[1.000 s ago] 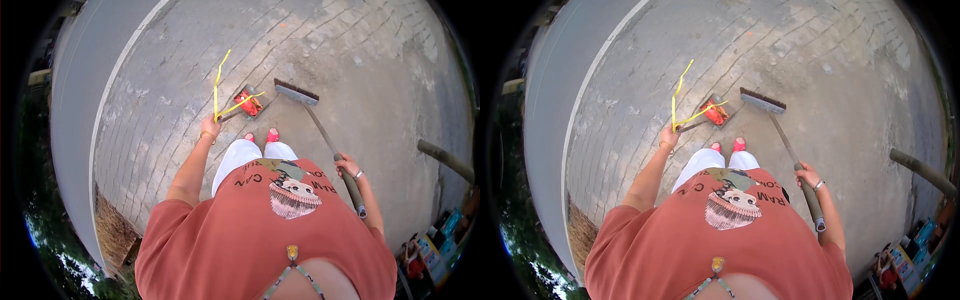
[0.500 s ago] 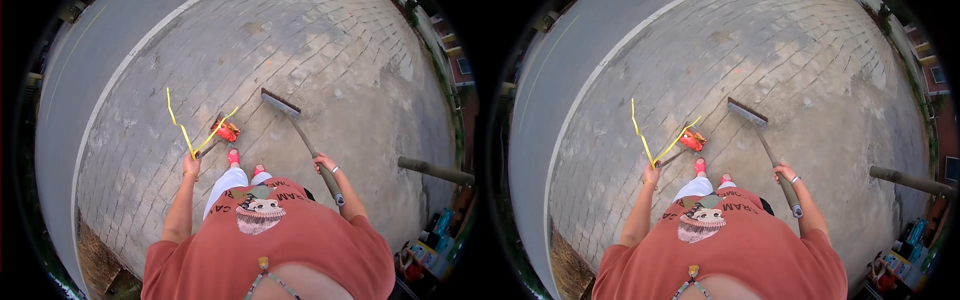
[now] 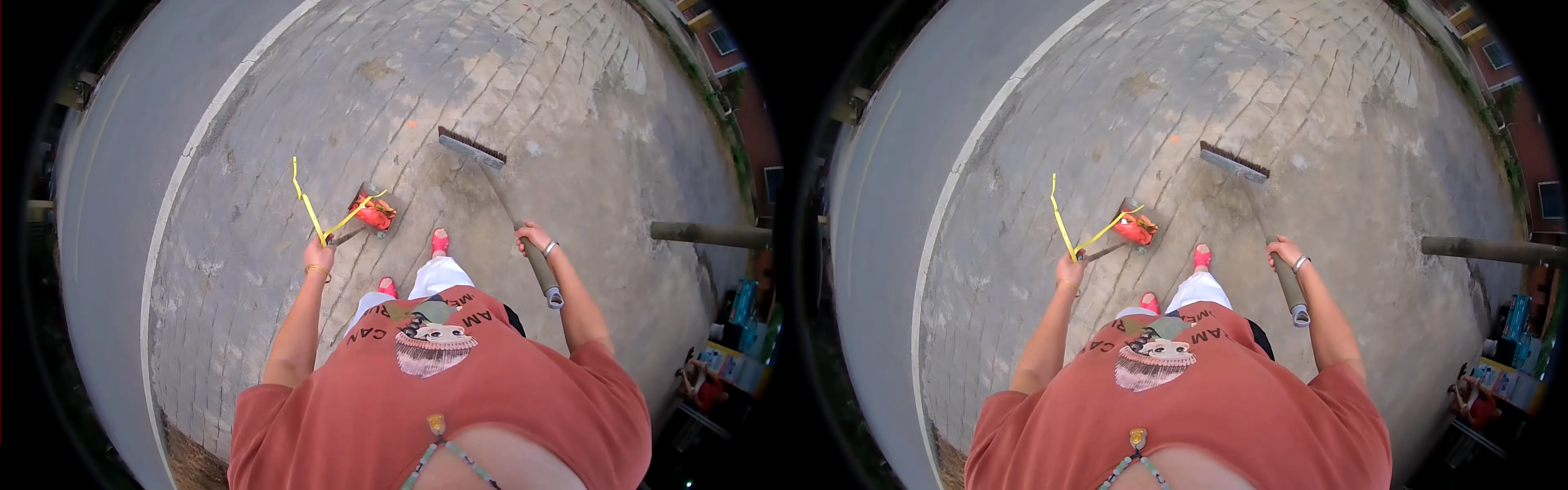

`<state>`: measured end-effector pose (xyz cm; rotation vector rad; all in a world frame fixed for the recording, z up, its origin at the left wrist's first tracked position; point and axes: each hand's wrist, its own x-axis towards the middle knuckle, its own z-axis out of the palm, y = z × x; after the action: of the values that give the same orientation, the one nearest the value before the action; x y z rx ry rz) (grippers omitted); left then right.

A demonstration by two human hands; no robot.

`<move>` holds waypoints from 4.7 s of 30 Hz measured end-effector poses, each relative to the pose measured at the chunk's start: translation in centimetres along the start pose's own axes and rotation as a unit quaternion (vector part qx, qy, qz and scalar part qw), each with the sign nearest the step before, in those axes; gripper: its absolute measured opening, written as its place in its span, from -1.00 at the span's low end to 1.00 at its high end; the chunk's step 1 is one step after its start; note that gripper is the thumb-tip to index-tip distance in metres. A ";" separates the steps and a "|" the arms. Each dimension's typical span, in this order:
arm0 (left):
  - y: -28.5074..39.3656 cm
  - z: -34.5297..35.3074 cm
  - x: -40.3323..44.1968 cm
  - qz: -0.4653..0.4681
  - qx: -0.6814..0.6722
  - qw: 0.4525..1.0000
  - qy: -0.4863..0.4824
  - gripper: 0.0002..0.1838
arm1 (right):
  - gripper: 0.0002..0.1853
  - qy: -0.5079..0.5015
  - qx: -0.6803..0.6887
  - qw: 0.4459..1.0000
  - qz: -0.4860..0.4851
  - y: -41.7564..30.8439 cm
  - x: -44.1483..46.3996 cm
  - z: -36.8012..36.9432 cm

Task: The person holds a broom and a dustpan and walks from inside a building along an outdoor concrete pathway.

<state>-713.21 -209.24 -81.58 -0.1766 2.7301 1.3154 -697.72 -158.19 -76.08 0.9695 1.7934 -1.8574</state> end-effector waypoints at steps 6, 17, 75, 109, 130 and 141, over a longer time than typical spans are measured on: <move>-4.9 13.0 5.7 0.049 -0.043 0.998 0.001 -0.72 | -0.37 0.043 0.000 0.997 -0.064 6.9 11.3 -3.1; 15.9 19.6 17.3 -0.016 0.053 0.998 0.001 -0.74 | -0.69 -0.016 -0.196 0.977 -0.085 -11.9 23.8 -10.9; 16.3 19.8 23.9 0.001 0.055 0.998 -0.011 -0.74 | -0.27 -0.057 -0.249 0.967 0.014 -16.4 16.1 -9.2; 48.5 35.7 35.0 0.125 -0.123 0.984 -0.015 -0.75 | -0.74 0.080 0.156 0.984 -0.045 -25.8 18.0 -45.3; 87.2 55.2 52.3 0.216 0.039 0.973 -0.077 -0.71 | -0.84 0.086 0.303 0.949 0.006 -45.3 27.0 -69.7; 111.8 74.0 61.1 0.275 0.085 0.950 -0.120 -0.66 | -0.85 0.148 0.281 0.947 -0.043 -59.4 34.3 -89.3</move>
<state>-787.04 -85.71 -50.11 0.7597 2.7502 1.0890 -743.46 -57.89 -52.98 1.4532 1.4903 -2.4579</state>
